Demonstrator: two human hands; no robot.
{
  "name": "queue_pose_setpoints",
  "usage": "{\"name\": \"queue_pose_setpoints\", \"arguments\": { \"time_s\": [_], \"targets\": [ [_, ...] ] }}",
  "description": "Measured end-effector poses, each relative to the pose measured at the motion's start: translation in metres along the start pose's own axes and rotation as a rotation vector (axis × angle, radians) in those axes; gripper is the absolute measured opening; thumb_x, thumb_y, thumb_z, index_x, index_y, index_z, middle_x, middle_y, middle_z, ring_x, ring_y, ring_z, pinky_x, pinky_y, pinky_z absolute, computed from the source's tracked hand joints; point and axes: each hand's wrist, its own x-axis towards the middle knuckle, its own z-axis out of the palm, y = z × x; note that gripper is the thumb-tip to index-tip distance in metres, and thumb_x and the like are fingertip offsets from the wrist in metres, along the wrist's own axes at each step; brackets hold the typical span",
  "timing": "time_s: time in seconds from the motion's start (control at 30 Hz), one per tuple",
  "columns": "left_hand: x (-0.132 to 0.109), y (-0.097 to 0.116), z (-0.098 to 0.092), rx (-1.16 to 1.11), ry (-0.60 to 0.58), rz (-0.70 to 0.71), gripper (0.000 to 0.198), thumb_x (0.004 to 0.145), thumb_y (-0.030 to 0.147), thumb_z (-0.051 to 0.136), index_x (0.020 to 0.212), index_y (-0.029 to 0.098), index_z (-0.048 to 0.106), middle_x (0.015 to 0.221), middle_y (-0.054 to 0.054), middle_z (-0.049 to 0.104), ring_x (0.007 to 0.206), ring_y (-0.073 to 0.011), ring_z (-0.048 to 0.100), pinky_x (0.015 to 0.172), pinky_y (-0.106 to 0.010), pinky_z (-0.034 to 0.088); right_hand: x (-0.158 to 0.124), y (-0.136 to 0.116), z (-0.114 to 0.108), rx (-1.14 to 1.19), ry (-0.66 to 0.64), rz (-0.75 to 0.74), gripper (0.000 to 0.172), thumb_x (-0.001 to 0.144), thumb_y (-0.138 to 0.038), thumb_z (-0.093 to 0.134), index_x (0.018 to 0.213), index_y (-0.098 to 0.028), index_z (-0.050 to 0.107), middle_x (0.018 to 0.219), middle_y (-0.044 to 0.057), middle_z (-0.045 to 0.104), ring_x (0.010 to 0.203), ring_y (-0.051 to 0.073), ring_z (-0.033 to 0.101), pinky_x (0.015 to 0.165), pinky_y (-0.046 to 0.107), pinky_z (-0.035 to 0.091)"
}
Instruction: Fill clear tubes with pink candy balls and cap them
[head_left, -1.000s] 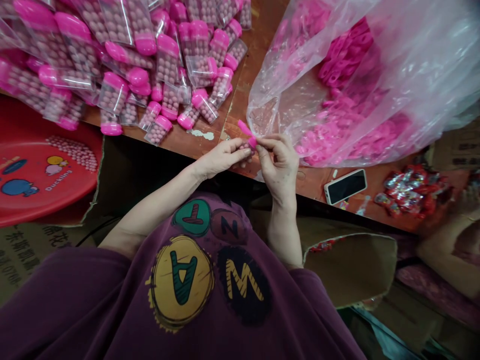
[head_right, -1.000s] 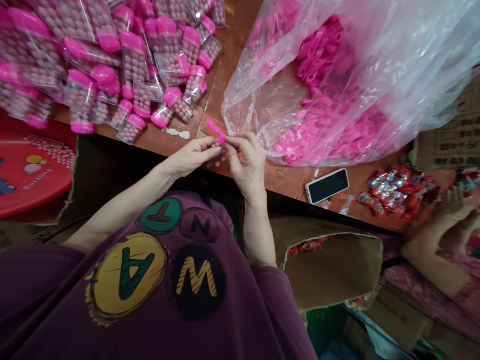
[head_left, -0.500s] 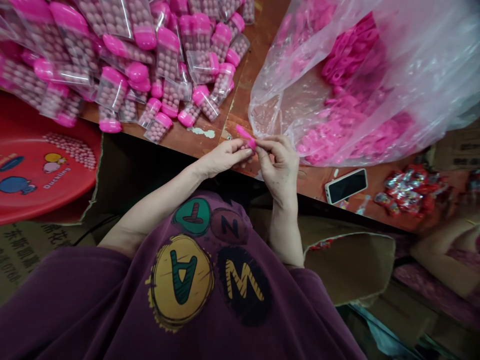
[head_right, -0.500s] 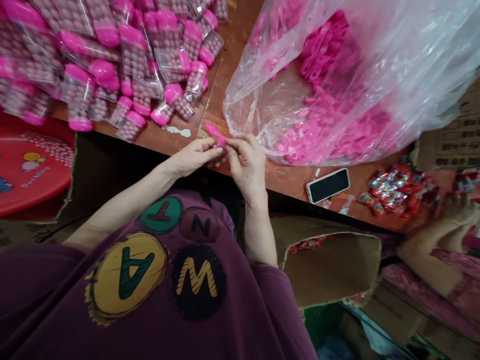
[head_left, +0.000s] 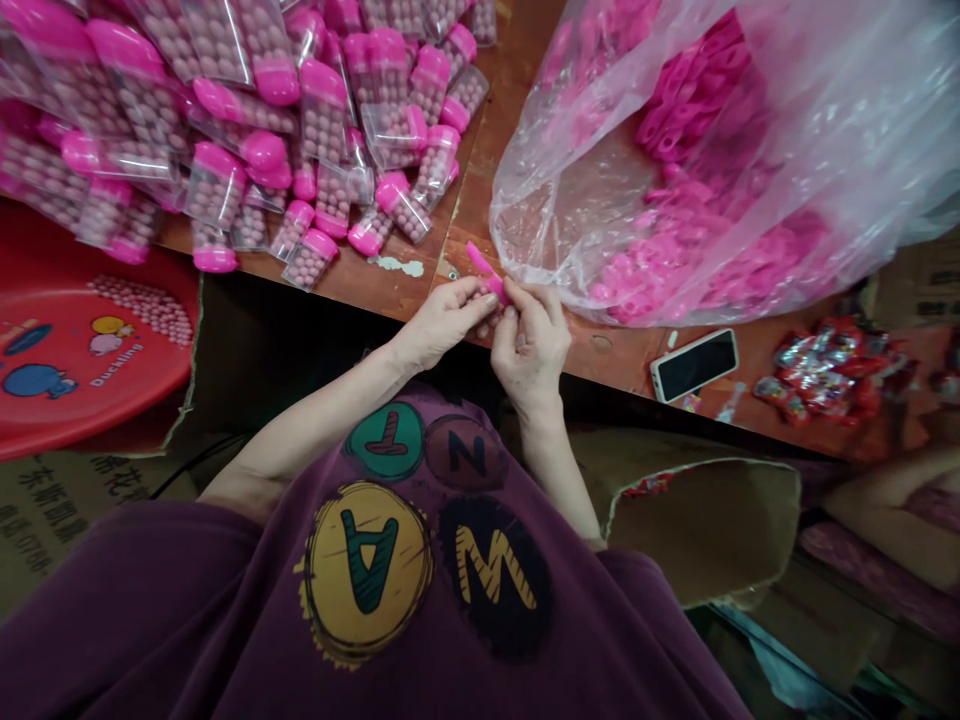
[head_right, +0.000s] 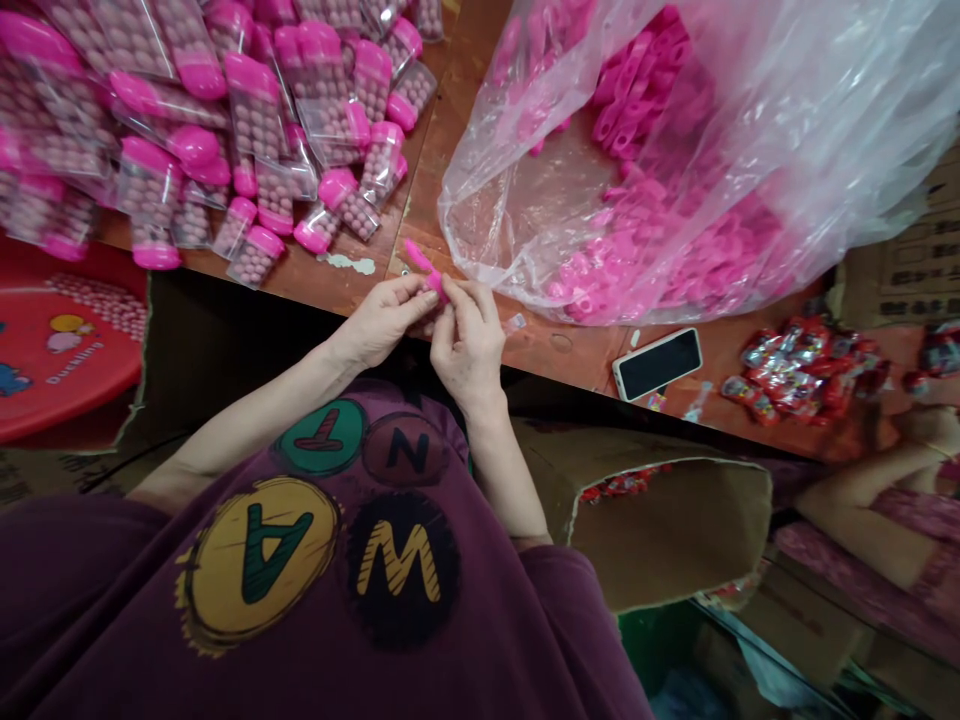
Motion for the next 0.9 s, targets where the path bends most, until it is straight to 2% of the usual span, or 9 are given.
{"name": "queue_pose_setpoints", "arguments": {
  "time_s": [0.07,0.17,0.3,0.4,0.47,0.53,0.6,0.7,0.9],
  "targets": [
    [0.001,-0.001,0.001,-0.028,0.007,-0.011,0.017,0.099,0.026,0.075,0.092,0.015,0.065,0.073,0.003,0.064,0.059,-0.0056,0.057,0.061,-0.018,0.048,-0.001,0.000,0.002,-0.019,-0.066,-0.019,0.043,0.102,-0.028,0.057,0.144,-0.025,0.061,0.131,0.014,0.070,0.126,0.029,0.069,0.112,0.055,0.059],
    [0.004,-0.002,0.000,-0.024,0.001,-0.009,0.020,0.098,0.031,0.077,0.093,0.015,0.065,0.080,0.001,0.069,0.070,-0.0077,0.065,0.072,-0.020,0.053,-0.005,0.002,0.007,-0.080,-0.128,0.005,0.068,0.092,-0.031,0.074,0.155,-0.021,0.051,0.151,0.021,0.058,0.143,0.038,0.058,0.120,0.065,0.051],
    [0.004,0.004,-0.009,0.062,-0.047,0.034,0.031,0.091,0.041,0.084,0.096,0.015,0.069,0.083,0.001,0.070,0.078,-0.0087,0.066,0.078,-0.021,0.053,0.000,0.009,0.007,-0.042,-0.147,0.066,0.081,0.088,-0.045,0.082,0.158,-0.023,0.047,0.156,0.020,0.056,0.147,0.038,0.055,0.121,0.066,0.049],
    [0.000,0.014,-0.018,0.163,-0.237,0.013,0.041,0.087,0.052,0.086,0.096,0.015,0.072,0.082,-0.001,0.071,0.074,-0.0104,0.065,0.072,-0.022,0.052,0.015,0.016,-0.002,0.231,-0.162,0.161,0.071,0.097,-0.065,0.068,0.155,-0.027,0.053,0.144,0.014,0.067,0.132,0.030,0.067,0.111,0.055,0.060],
    [-0.003,0.020,-0.022,0.202,-0.425,-0.070,0.044,0.086,0.056,0.085,0.097,0.015,0.075,0.081,-0.004,0.073,0.070,-0.0117,0.065,0.068,-0.024,0.052,0.027,0.018,-0.005,0.437,-0.192,0.267,0.061,0.106,-0.069,0.047,0.146,-0.026,0.062,0.130,0.012,0.075,0.117,0.025,0.075,0.101,0.048,0.065],
    [-0.006,0.022,-0.022,0.176,-0.523,-0.143,0.046,0.086,0.058,0.085,0.097,0.015,0.075,0.079,-0.006,0.073,0.067,-0.0124,0.064,0.065,-0.025,0.051,0.036,0.017,-0.004,0.613,-0.231,0.336,0.066,0.110,-0.069,0.029,0.137,-0.024,0.070,0.118,0.012,0.080,0.105,0.023,0.079,0.093,0.044,0.068],
    [-0.006,0.022,-0.021,0.108,-0.482,-0.162,0.048,0.084,0.060,0.086,0.094,0.014,0.073,0.076,-0.006,0.072,0.063,-0.0115,0.062,0.061,-0.024,0.048,0.039,0.014,0.000,0.704,-0.198,0.325,0.063,0.111,-0.067,0.029,0.137,-0.026,0.070,0.119,0.011,0.081,0.104,0.022,0.080,0.093,0.043,0.068],
    [-0.005,0.021,-0.019,0.021,-0.368,-0.140,0.049,0.082,0.060,0.087,0.088,0.014,0.070,0.072,-0.004,0.069,0.061,-0.0104,0.059,0.060,-0.024,0.048,0.034,0.011,0.006,0.605,-0.089,0.180,0.055,0.105,-0.063,0.055,0.151,-0.032,0.059,0.138,0.009,0.076,0.116,0.022,0.077,0.099,0.043,0.066],
    [0.000,0.026,-0.019,-0.161,-0.130,-0.052,0.039,0.083,0.048,0.088,0.087,0.014,0.070,0.078,-0.003,0.067,0.070,-0.0105,0.062,0.069,-0.023,0.052,0.024,0.015,0.017,0.303,-0.062,-0.104,0.105,0.081,-0.062,0.087,0.167,-0.034,0.035,0.159,0.014,0.058,0.144,0.033,0.061,0.120,0.058,0.054]
  ]
}}
